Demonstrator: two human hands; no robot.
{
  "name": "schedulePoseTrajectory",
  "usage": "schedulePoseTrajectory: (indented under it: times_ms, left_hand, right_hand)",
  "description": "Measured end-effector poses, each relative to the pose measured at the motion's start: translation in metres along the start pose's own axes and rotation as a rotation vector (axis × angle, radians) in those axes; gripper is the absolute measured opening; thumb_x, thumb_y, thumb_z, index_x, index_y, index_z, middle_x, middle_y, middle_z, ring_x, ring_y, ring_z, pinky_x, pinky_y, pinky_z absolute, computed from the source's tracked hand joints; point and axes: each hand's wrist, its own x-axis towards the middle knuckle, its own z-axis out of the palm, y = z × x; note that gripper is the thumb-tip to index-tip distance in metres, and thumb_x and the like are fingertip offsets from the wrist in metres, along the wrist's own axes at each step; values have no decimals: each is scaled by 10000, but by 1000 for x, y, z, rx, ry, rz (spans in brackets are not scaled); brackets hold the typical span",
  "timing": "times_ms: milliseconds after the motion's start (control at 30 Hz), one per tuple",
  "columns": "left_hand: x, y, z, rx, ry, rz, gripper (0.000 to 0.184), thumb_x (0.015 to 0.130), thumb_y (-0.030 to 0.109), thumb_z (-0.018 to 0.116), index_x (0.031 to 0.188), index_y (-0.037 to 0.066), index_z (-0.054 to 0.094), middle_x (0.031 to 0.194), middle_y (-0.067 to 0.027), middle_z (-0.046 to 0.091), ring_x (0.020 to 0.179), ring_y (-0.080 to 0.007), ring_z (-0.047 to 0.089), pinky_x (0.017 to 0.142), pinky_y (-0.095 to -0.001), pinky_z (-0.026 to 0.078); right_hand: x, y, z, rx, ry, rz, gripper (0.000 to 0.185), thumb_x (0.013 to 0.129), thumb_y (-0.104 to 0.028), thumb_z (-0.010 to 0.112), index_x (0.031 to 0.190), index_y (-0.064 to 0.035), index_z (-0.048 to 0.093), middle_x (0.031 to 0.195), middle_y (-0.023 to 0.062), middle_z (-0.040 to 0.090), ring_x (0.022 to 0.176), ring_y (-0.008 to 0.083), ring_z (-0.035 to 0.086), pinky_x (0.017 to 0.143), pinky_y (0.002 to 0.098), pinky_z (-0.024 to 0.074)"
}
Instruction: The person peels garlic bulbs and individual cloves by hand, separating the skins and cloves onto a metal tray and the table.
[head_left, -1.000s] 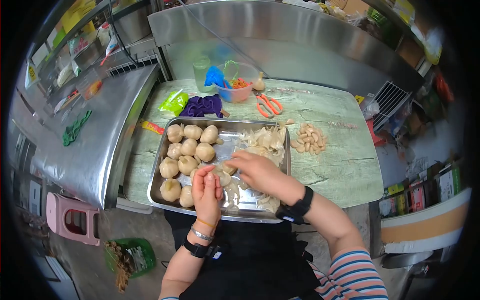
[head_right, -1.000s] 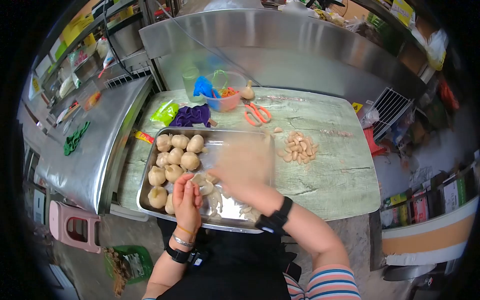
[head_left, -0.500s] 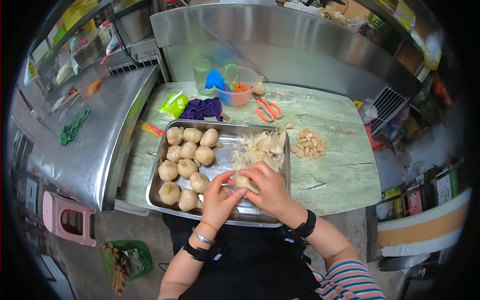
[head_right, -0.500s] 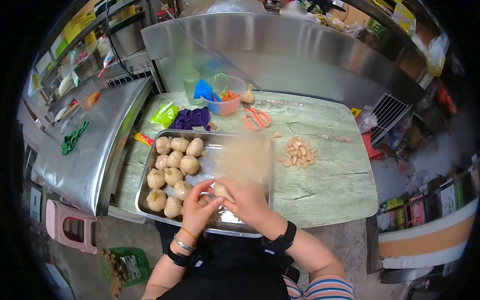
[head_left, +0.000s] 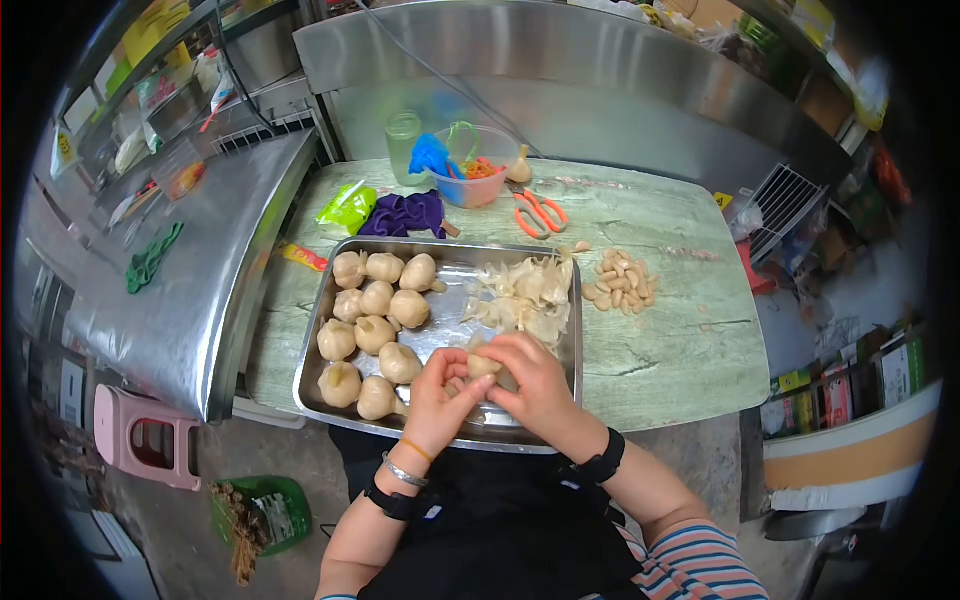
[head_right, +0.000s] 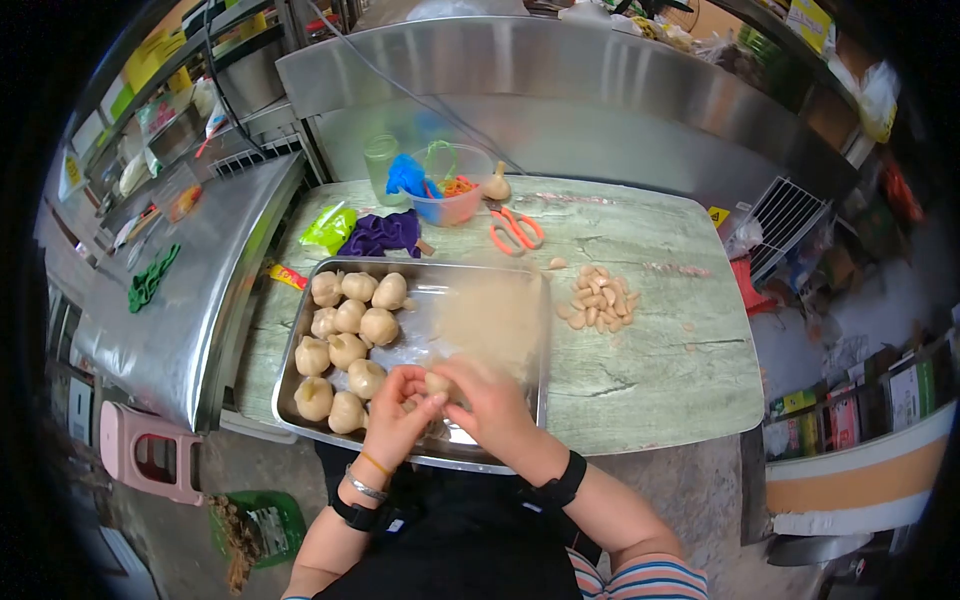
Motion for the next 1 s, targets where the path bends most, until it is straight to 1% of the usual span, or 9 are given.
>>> schedulePoseTrajectory:
  times_ms: [133,200,333,400,533,600,700,867,1000]
  left_hand:
    - [-1,3,-3,131,41,26,321,795,108,708,1065,23,557,840,-32,604,608,-71,488,544,-209,420]
    - [-2,13,-1,630,42,313,334,778,105,714,1077,35,583,838,-49,605,577,-101,504,527,-228,426]
    - [-4,24,3,554,153,265,333,758,117,725,1059,47,601,823,-55,593,549,-137,516,514,-254,438]
    - [-6,30,4,756,170,497,281,751,121,727,1008,61,631,816,-46,587,540,-149,520,509,-272,447]
    - [-3,26,2,830,171,607,224,745,114,723,953,72,652,814,-42,589,566,-175,548,522,-289,461]
    - [0,22,0,881,180,707,199,737,104,719,925,76,660,815,-46,593,608,-204,576,538,-304,474]
    - [1,25,-2,890,98,678,181,721,91,703,892,71,647,810,-67,595,645,-242,592,553,-331,484]
    - [-1,5,4,940,37,551,105,708,88,669,732,57,572,739,-100,565,650,-288,582,556,-371,474]
    - [2,7,7,890,111,565,118,668,65,647,751,61,563,740,-89,528,664,-273,574,551,-362,475]
  right_hand:
    - [0,4,-3,46,79,44,415,678,-22,696,1075,-51,577,1082,117,606,954,287,576,778,359,483]
    - [-2,8,-1,150,106,152,403,682,5,679,1071,-50,589,1086,109,619,960,264,581,761,338,495]
    - [-1,10,1,86,50,62,409,687,14,679,1079,-50,586,1093,103,620,956,242,586,729,311,505]
    - [-2,10,2,39,11,-5,398,685,1,695,1064,-48,583,1088,103,621,945,240,592,704,315,510]
    - [-4,8,4,58,-9,53,351,679,-22,714,1006,-42,590,1062,98,625,895,239,605,680,324,510]
    - [-4,4,3,62,-10,190,343,721,-93,702,1042,-61,588,923,149,630,838,336,607,715,394,483]
    - [-5,7,6,-35,-40,72,322,649,-65,746,934,-45,597,884,89,633,776,266,603,661,347,493]
    - [-5,12,12,-163,-49,-54,326,594,-74,753,877,-54,594,816,94,627,765,293,595,671,375,483]
    - [-1,6,13,-193,-63,-50,252,617,-72,726,831,-68,593,795,93,621,758,297,593,659,375,478]
